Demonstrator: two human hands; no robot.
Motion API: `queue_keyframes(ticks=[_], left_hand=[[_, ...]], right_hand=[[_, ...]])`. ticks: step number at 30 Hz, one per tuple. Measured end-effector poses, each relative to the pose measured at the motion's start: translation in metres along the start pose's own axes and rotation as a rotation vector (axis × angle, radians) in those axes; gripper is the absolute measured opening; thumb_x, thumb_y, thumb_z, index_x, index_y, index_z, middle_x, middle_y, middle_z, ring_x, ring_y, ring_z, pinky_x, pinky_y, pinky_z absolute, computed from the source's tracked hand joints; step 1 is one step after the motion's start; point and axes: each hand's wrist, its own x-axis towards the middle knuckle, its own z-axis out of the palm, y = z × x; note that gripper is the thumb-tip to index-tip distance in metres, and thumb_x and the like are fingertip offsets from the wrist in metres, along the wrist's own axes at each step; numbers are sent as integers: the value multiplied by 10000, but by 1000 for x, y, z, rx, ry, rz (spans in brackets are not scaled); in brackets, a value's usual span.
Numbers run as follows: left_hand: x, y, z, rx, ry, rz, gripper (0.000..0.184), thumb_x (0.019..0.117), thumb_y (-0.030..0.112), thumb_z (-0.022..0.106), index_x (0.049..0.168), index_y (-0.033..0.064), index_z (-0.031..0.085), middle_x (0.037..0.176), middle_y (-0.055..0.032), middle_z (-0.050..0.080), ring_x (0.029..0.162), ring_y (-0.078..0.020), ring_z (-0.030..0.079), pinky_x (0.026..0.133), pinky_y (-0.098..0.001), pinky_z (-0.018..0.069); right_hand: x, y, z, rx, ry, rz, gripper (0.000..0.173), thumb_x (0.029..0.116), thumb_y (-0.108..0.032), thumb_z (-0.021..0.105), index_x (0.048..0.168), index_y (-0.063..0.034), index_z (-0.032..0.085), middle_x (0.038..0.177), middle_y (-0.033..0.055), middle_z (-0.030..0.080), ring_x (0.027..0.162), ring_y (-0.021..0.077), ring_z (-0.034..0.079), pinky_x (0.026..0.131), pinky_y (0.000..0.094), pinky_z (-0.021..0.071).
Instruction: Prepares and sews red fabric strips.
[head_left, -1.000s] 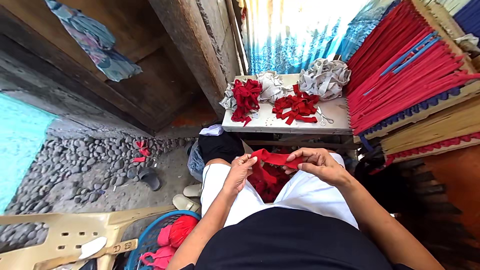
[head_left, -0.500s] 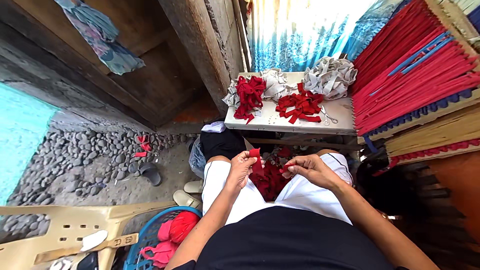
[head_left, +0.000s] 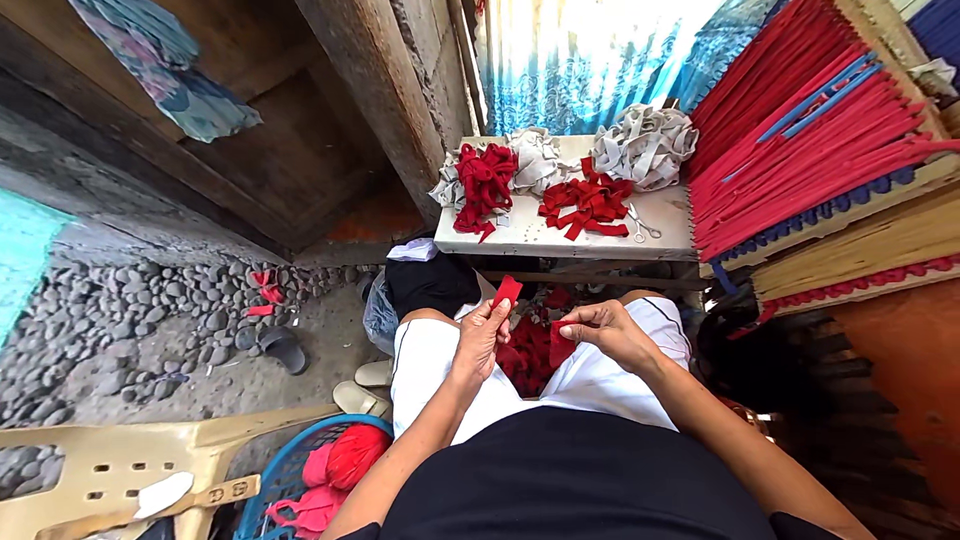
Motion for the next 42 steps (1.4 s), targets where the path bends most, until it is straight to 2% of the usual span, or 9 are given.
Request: queue_keyframes(ticks=[3,6,11,15,19,26,29,36,42], left_hand=[[0,-2,0,71,-36,86,79,962,-52,630,1031,-37,668,870,-87,708,742,-133,686,727,-288,603],[-1,-5,1,85,-97,97,143,946,-103,609,1041,-24,681,876,-64,694,707,-105,648,675,-254,581],[-5,-13,10,37,-57,23,101,1025,-7,552,1075,-26,637,810,-53,653,617,-83,601,589,-217,544],[-2,-25,9,142,-54,125,92,984,2,630,1035,-56,681,892,-92,711,787,-131,688,773,-304,600],[-5,-25,12,183,-96,215,109,928,-42,683,1036,-46,704,914,-99,725,835,-133,693,805,-302,594],[-15,-22,18,116,-137,362,143,920,-83,640,1037,-40,711,968,-95,730,871,-136,698,824,-321,600],[-14,-24,16,158,-162,427,139,935,-69,631,1025,-36,732,1066,-105,716,950,-145,687,866,-313,589],[-17,-23,18,137,-152,400,175,942,-72,630,1095,-52,712,993,-111,739,894,-147,706,853,-326,598],[-17,-24,18,149,-132,381,138,993,2,609,1050,-35,730,931,-86,742,843,-129,708,814,-324,609]], right_hand=[[0,-2,2,62,35,42,21,908,0,725,923,4,738,809,47,731,747,102,689,755,288,591],[1,-1,3,89,40,32,25,908,3,723,931,5,734,807,49,727,738,104,687,746,287,591],[3,4,8,85,25,44,26,910,-7,720,932,-1,731,819,49,727,749,105,681,751,295,584],[5,5,17,-26,-146,-68,94,935,-78,716,985,-4,745,887,18,733,808,61,677,788,263,576],[7,-5,29,-127,-267,-221,134,957,-130,705,1006,-16,756,969,8,722,868,15,652,805,205,549],[20,-12,33,-196,88,-204,44,924,-60,735,946,-27,753,836,35,725,713,80,665,679,263,572],[19,-12,35,-151,121,-196,40,920,-51,741,947,-24,753,799,39,719,685,84,659,656,264,569],[17,-9,34,-163,161,-206,43,922,-53,739,950,-20,747,790,43,716,669,84,656,650,257,569],[16,-5,35,-157,180,-199,50,911,-51,751,939,-13,734,767,47,702,648,87,645,630,257,562]])
